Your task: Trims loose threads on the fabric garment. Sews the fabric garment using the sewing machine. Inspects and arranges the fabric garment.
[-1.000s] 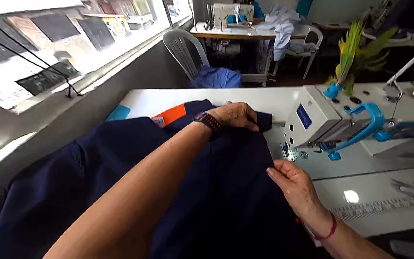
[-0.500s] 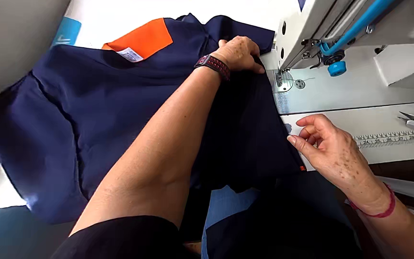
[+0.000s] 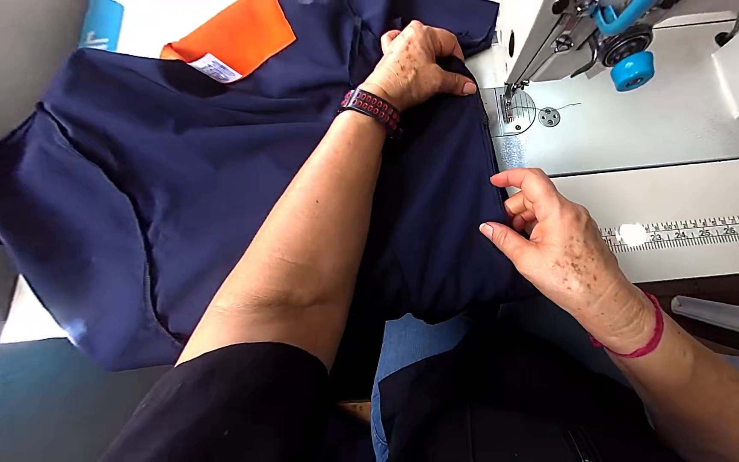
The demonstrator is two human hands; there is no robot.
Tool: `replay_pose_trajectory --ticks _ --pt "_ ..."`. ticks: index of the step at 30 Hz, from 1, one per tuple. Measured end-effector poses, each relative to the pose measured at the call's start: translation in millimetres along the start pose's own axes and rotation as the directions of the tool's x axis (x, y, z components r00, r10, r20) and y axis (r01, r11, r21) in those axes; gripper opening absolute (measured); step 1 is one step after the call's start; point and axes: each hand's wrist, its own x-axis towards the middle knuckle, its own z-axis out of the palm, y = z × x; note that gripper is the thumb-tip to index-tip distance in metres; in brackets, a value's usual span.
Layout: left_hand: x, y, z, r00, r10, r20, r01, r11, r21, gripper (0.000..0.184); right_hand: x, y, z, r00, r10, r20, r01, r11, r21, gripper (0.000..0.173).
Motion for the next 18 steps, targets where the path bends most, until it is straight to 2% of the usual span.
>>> replay_pose_trajectory --ticks 2,4,6,8,10,16,18 --pt "0 0 0 1.0 -0.005 0.001 0.005 1.0 -0.003 0.038 -5 -1 3 0.997 -0.078 0.003 0.078 0.997 0.006 0.033" --pt "-1 1 -1 1.0 -0.01 0.005 0.01 1.0 -0.003 0.039 -14 0 3 0.993 -0.119 -0.025 0.12 0.989 0.09 0.026" --pt "0 2 -1 1.0 -0.013 0.015 0.013 1.0 0.002 0.039 -20 1 -6 0.999 -0.041 -0.034 0.049 0.957 0.285 0.026" --pt "-1 3 -2 0.999 -0.02 0.025 0.02 1.0 0.006 0.039 -23 7 -12 0.996 0.086 0.011 -0.084 0.922 0.378 0.029" --pt "-1 5 -2 0.999 -0.026 0.03 0.026 1.0 0.001 0.038 -25 14 -7 0.987 0.147 0.064 -0.16 0.927 0.339 0.03" --pt "-1 5 -2 0.999 -0.024 0.03 0.024 1.0 -0.006 0.038 -26 16 -6 0.991 0.132 0.035 -0.137 0.968 0.211 0.028" --pt "-2 7 -2 0.999 -0.039 0.034 0.039 0.999 0.006 0.039 -27 16 -7 0.996 0.085 0.004 -0.085 0.994 0.074 0.031"
